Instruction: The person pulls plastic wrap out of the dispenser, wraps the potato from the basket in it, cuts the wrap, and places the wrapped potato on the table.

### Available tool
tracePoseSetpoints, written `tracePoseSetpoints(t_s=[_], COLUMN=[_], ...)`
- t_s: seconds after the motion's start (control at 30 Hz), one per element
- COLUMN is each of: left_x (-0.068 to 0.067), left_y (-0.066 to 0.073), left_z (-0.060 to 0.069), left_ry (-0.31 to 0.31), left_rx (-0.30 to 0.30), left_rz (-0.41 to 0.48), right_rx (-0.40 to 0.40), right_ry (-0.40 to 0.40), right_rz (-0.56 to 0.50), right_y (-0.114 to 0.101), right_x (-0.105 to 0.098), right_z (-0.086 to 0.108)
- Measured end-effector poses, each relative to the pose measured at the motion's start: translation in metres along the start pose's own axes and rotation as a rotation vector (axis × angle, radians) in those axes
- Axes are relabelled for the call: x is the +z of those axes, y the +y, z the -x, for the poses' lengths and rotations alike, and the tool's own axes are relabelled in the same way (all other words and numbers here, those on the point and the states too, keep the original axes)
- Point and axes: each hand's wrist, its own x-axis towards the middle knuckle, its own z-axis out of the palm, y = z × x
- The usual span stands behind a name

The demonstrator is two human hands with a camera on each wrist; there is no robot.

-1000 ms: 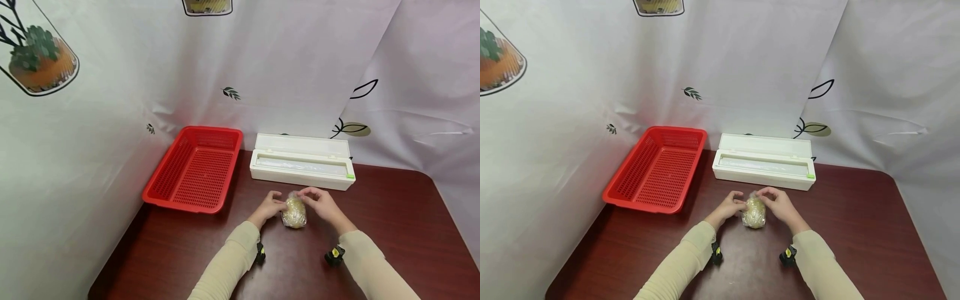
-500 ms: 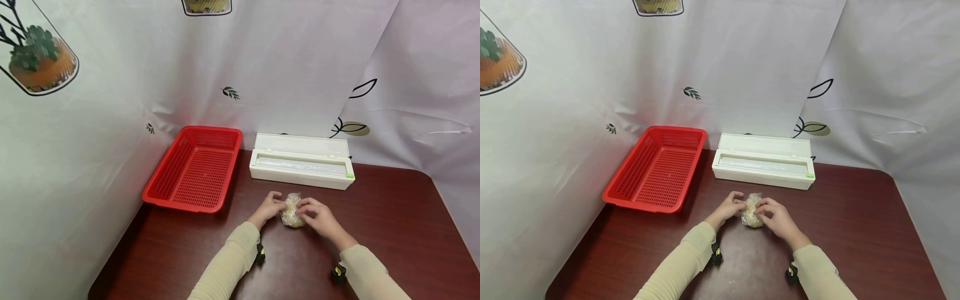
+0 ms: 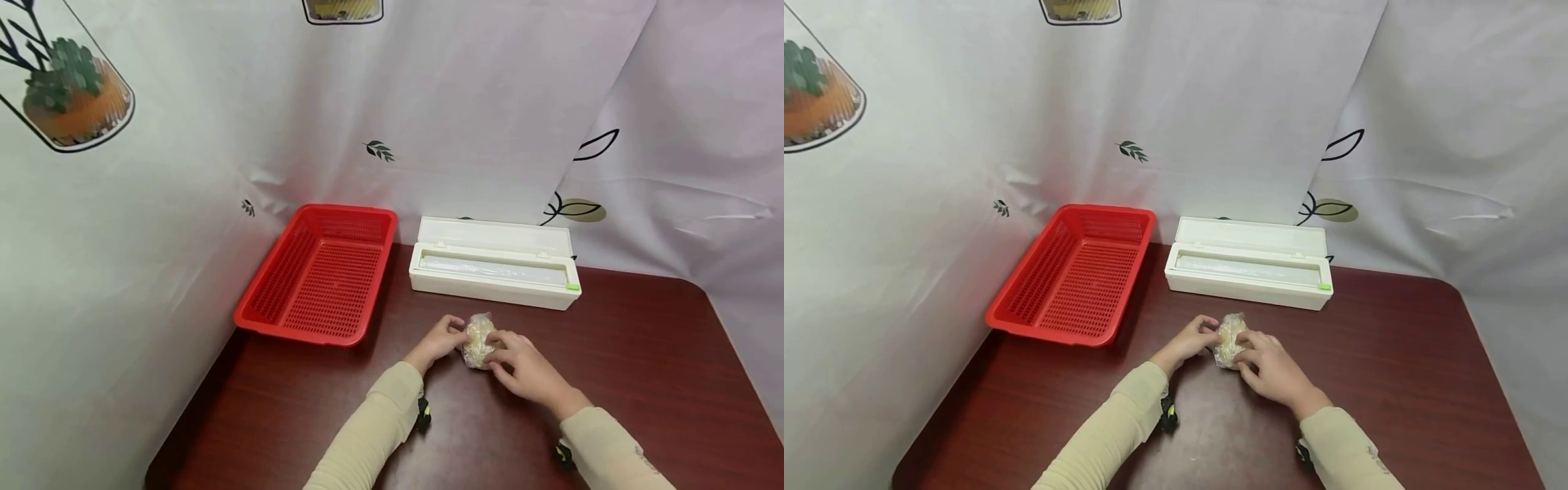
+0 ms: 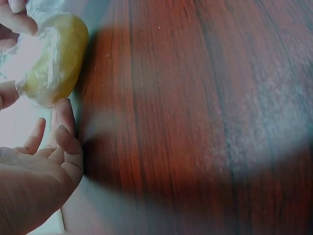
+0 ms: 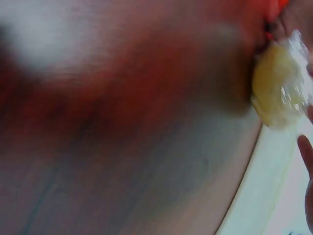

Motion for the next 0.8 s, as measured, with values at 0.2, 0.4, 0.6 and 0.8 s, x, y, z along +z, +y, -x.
tracePoseSetpoints(t_s=[0.2, 0.4, 0.6, 0.8], left_x=[-0.001, 0.001, 0.006, 0.009], left_y=[-0.001, 0.001, 0.003, 0.001], left_z=[-0.002, 0.001, 0.001, 0.001], left_ry=[0.008, 0.017, 0.03, 0.053], left_rx=[0.0, 0.002, 0.019, 0.035], left_rz=[0.01, -0.012, -0.004, 0.04], right_rx=[0.38, 0.517, 0.385, 0.441], right_ry=[0.181, -0.006, -0.003, 0.036], right_rz=[-0.279, -0.266, -0.253, -0.295], right_y=[0.007, 0.011, 0.01, 0.008], right_x=[-0.007, 0.003, 0.008, 0.008], right_z=[-0.02, -0.038, -0.034, -0.028])
